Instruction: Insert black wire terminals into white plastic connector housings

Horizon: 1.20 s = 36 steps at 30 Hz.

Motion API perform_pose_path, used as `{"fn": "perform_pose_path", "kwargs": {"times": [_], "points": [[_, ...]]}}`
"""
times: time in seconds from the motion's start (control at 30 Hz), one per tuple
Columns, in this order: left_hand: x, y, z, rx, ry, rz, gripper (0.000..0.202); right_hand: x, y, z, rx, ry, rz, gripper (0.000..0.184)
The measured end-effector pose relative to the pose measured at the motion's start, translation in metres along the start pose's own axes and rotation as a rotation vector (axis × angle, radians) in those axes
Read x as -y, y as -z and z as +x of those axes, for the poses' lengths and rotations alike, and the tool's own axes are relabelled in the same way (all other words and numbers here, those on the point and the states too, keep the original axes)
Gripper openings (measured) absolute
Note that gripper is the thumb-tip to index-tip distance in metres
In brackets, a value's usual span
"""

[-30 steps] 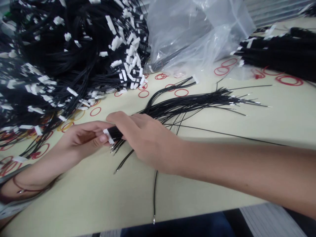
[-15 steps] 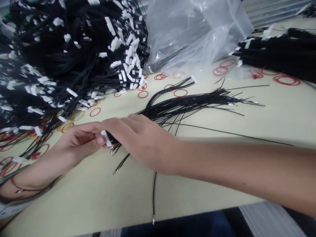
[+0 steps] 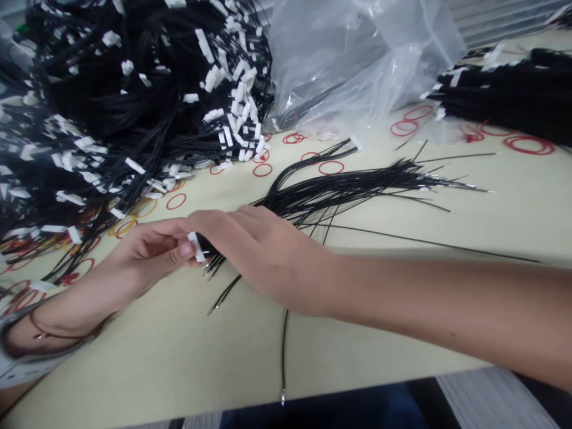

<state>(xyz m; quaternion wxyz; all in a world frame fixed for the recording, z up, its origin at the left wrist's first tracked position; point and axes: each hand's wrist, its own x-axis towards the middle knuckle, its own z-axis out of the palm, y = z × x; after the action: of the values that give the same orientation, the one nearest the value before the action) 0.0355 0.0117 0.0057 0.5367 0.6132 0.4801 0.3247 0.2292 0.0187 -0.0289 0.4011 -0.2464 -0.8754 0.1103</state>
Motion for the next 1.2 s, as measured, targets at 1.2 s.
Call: {"fn": "perform_pose_path", "kwargs": {"times": [1.2], "points": [[-0.016,-0.022,0.009,-0.066,-0.160,0.282,0.023,-0.017,0.043,0.047,0.290,-0.358,0.516,0.019]]}}
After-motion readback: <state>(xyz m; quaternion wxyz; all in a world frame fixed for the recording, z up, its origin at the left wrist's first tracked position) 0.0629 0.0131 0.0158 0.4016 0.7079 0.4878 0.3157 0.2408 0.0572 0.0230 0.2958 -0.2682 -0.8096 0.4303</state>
